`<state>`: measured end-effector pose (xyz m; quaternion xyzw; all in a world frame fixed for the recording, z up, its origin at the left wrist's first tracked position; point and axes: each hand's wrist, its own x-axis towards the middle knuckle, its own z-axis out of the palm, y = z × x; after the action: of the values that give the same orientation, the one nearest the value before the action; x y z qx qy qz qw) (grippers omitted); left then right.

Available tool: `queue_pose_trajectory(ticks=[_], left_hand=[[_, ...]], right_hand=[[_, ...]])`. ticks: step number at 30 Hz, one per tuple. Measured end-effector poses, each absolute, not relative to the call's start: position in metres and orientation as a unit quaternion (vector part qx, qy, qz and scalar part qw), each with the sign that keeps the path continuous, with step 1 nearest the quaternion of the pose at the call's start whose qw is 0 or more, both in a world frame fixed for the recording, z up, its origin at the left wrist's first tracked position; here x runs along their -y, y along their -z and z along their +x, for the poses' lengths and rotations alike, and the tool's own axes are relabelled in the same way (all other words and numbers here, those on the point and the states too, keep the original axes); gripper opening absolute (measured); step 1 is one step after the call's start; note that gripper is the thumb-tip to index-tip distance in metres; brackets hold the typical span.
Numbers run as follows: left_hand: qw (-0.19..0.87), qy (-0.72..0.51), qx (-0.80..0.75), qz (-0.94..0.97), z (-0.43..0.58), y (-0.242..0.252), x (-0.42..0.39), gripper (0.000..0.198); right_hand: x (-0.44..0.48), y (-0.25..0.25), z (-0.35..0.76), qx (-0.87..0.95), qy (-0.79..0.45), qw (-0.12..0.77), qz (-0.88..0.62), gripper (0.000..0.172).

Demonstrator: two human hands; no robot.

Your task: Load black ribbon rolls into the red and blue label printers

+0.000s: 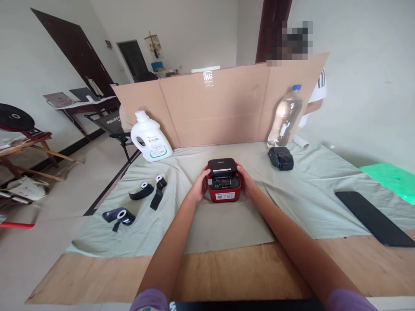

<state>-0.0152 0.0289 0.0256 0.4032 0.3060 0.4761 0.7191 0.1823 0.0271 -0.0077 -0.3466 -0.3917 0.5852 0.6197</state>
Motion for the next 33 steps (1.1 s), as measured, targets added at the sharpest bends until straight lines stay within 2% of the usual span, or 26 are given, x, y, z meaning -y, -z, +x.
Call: queue_pose_trajectory(ticks=[5, 12, 18, 29, 31, 33], left_hand=[[0.696, -0.481, -0.355, 0.399, -0.017, -0.022, -0.027, 0.068], [0.700, -0.485, -0.342, 0.396, -0.018, -0.017, -0.025, 0.070], [0.691, -0.501, -0.323, 0.409, -0.017, -0.012, -0.026, 0.066], [0.652, -0.529, -0.347, 0.419, -0.020, -0.001, -0.031, 0.074], [0.651, -0.535, -0.349, 0.411, -0.019, 0.000, -0.029, 0.069], [0.636, -0.543, -0.368, 0.406, -0.018, -0.001, -0.027, 0.054]], right_hand=[[-0.029, 0.010, 0.186, 0.400, -0.572, 0.613, -0.370, 0.051], [-0.026, 0.013, 0.185, 0.396, -0.572, 0.616, -0.368, 0.054], [-0.028, 0.022, 0.185, 0.414, -0.551, 0.633, -0.353, 0.049], [-0.028, 0.031, 0.188, 0.433, -0.519, 0.644, -0.359, 0.049], [-0.028, 0.033, 0.188, 0.437, -0.510, 0.645, -0.365, 0.049], [-0.028, 0.034, 0.187, 0.444, -0.500, 0.642, -0.375, 0.049]])
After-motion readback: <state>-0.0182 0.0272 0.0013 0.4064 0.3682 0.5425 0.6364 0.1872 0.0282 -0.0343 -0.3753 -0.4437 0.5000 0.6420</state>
